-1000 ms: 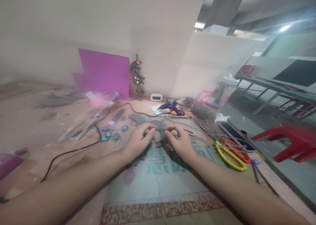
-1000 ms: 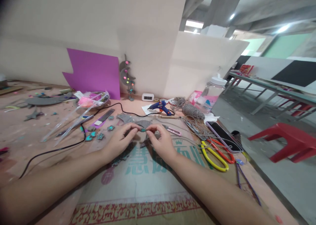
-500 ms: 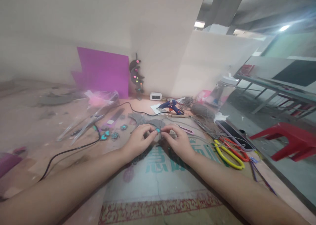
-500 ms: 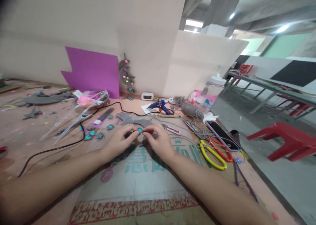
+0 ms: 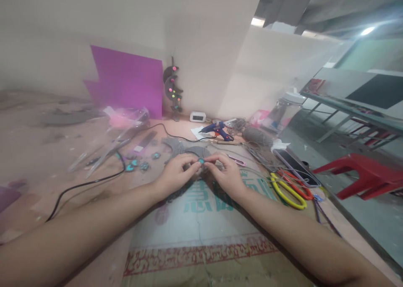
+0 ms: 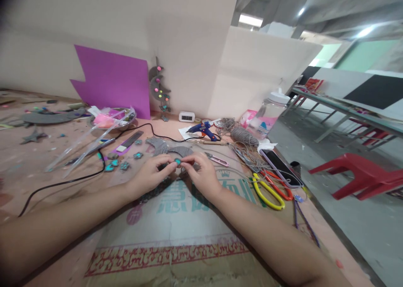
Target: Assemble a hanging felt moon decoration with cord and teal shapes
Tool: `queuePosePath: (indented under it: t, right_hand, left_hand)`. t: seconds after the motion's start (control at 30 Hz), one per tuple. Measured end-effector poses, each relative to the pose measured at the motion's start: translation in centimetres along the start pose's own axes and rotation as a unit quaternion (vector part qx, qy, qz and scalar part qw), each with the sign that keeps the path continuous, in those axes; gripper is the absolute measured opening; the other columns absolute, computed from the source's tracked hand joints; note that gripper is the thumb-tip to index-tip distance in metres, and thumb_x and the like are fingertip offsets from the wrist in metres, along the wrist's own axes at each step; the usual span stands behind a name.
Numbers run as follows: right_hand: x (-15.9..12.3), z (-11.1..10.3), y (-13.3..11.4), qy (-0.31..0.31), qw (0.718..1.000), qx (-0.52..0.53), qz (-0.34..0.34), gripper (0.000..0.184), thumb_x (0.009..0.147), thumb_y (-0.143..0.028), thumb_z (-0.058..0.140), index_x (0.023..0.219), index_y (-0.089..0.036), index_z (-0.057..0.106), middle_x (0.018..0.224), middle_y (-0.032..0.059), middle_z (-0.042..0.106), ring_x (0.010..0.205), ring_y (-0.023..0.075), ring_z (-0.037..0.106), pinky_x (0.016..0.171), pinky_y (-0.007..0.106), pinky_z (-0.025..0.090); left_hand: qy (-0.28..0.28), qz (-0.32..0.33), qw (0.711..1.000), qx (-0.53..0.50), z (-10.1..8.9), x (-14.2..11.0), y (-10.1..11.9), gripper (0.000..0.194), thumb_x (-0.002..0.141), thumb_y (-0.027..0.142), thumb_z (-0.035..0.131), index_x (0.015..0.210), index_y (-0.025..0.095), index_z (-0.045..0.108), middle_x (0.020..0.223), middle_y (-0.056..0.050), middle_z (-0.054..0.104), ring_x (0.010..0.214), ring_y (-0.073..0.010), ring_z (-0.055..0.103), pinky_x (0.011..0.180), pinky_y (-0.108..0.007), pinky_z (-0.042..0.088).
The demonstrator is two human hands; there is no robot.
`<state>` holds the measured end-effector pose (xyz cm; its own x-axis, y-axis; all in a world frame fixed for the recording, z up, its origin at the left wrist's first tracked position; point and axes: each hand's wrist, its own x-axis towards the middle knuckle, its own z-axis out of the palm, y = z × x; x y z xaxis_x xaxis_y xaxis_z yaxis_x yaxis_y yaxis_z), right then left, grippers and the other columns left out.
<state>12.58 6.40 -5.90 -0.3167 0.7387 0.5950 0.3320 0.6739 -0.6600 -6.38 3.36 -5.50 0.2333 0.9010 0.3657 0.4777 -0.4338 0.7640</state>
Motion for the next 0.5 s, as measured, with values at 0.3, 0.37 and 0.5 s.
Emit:
queuePosePath:
  t: [0.3, 0.37, 0.5]
  right_hand:
    - [0.3, -0.1, 0.1, -0.035, 0.999, -0.014, -0.014, 0.013, 0.088, -0.029, 0.061, 0.082, -0.022, 0.07, 0.079, 0.0035, 0.069, 0.081, 0.0207, 0.064, 0.08, 0.035, 0.05]
    - [0.3, -0.2, 0.3, -0.03, 0.999, -0.017, -0.013, 0.014, 0.089, -0.029, 0.061, 0.079, -0.022, 0.069, 0.079, 0.0034, 0.069, 0.082, 0.021, 0.064, 0.08, 0.035, 0.05]
    - [0.3, -0.5, 0.5, -0.011, 1.0, -0.007, 0.012, 0.013, 0.088, -0.032, 0.063, 0.078, -0.024, 0.067, 0.084, 0.0034, 0.071, 0.087, 0.0223, 0.065, 0.085, 0.037, 0.05]
  left_hand:
    - [-0.069, 0.038, 0.996, 0.036, -1.0, 1.0, -0.1, 0.033, 0.093, 0.036, 0.051, 0.069, 0.02, 0.066, 0.077, -0.002, 0.071, 0.078, -0.0188, 0.064, 0.081, -0.031, 0.045]
    - [-0.086, 0.019, 0.996, 0.028, -1.8, 1.4, 0.1, 0.027, 0.091, 0.036, 0.054, 0.076, 0.021, 0.07, 0.081, -0.003, 0.073, 0.08, -0.0198, 0.065, 0.079, -0.031, 0.046]
    - [-0.048, -0.029, 0.997, 0.047, -4.2, 2.2, 0.8, 0.031, 0.091, 0.045, 0.054, 0.089, 0.02, 0.073, 0.09, -0.003, 0.075, 0.086, -0.0217, 0.067, 0.075, -0.029, 0.046]
